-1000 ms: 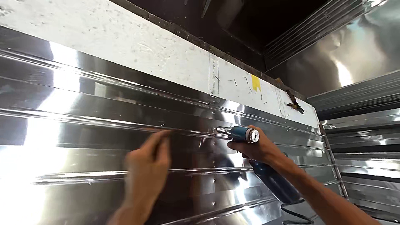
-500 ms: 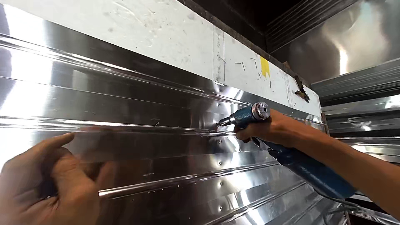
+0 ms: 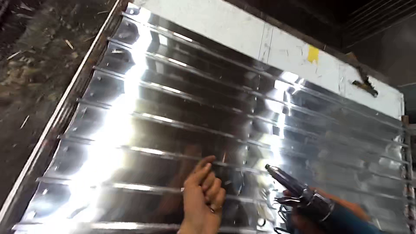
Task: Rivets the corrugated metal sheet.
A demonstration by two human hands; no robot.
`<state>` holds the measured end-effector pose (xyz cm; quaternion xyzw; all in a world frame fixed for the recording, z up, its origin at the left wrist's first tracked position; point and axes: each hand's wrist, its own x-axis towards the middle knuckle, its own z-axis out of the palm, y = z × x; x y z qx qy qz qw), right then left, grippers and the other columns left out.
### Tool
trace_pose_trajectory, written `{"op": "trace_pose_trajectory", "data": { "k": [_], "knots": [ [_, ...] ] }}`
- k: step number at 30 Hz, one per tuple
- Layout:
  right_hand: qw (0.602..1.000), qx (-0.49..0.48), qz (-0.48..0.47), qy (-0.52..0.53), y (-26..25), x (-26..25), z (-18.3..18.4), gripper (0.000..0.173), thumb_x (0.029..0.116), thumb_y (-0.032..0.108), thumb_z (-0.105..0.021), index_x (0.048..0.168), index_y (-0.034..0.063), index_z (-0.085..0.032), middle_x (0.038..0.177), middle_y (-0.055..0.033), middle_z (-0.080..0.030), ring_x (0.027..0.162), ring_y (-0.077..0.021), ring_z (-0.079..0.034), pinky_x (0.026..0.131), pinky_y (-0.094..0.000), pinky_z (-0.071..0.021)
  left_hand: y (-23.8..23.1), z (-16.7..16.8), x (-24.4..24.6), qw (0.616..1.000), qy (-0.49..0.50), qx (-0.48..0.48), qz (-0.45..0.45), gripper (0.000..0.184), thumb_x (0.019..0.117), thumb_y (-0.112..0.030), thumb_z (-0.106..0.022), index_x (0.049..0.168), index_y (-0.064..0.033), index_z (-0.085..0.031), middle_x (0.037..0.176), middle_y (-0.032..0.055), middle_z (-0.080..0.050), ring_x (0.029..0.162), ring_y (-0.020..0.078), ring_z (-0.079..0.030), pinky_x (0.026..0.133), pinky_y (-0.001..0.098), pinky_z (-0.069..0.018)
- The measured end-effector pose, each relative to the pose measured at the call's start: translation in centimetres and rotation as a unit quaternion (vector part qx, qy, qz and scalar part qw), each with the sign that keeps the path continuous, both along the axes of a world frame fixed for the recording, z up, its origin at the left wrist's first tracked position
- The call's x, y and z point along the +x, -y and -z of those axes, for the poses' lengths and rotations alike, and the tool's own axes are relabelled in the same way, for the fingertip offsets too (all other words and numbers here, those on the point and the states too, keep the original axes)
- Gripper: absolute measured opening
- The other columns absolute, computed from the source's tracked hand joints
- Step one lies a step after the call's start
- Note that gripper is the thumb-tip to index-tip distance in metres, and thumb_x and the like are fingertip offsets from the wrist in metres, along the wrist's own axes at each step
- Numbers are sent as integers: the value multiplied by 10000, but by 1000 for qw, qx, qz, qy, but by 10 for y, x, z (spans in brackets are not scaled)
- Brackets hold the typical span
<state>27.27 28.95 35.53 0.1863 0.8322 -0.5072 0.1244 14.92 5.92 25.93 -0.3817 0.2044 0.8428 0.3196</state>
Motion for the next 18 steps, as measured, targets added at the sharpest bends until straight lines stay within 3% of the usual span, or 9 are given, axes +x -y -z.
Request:
{"op": "trace_pose_trajectory", "data": {
  "k": [3,7,12,18],
  "knots": [
    [998,-51,38,11,67,70,0,327,874,132,-817,1147,-9,-705,986,-92,-771,878,-163,-750,815,-384,-645,5,-13,91,991,78,105,9,334,1082,-158,-298,1127,-53,-612,468,-95,-306,326,10,-312,323,168,-301],
    [991,-56,115,-35,122,139,15,350,854,93,-824,1160,-9,-689,978,-62,-776,885,-142,-753,827,-367,-651,1,-23,166,991,50,114,44,300,1073,-120,-302,1094,-68,-597,461,-81,-311,323,30,-336,327,192,-335],
    [980,11,184,-78,140,196,22,346,847,88,-807,1160,-5,-692,965,-50,-769,861,-118,-739,792,-326,-645,-12,-29,212,996,-9,58,73,295,1075,-102,-311,1077,-31,-598,452,-70,-295,306,37,-328,307,203,-333],
    [948,30,300,-99,139,267,27,331,819,97,-768,1126,1,-694,860,-42,-739,738,-94,-702,651,-294,-616,-42,-26,266,983,30,71,169,295,1084,-123,-265,1103,-51,-551,455,-75,-283,303,37,-334,306,198,-338]
  ]
}}
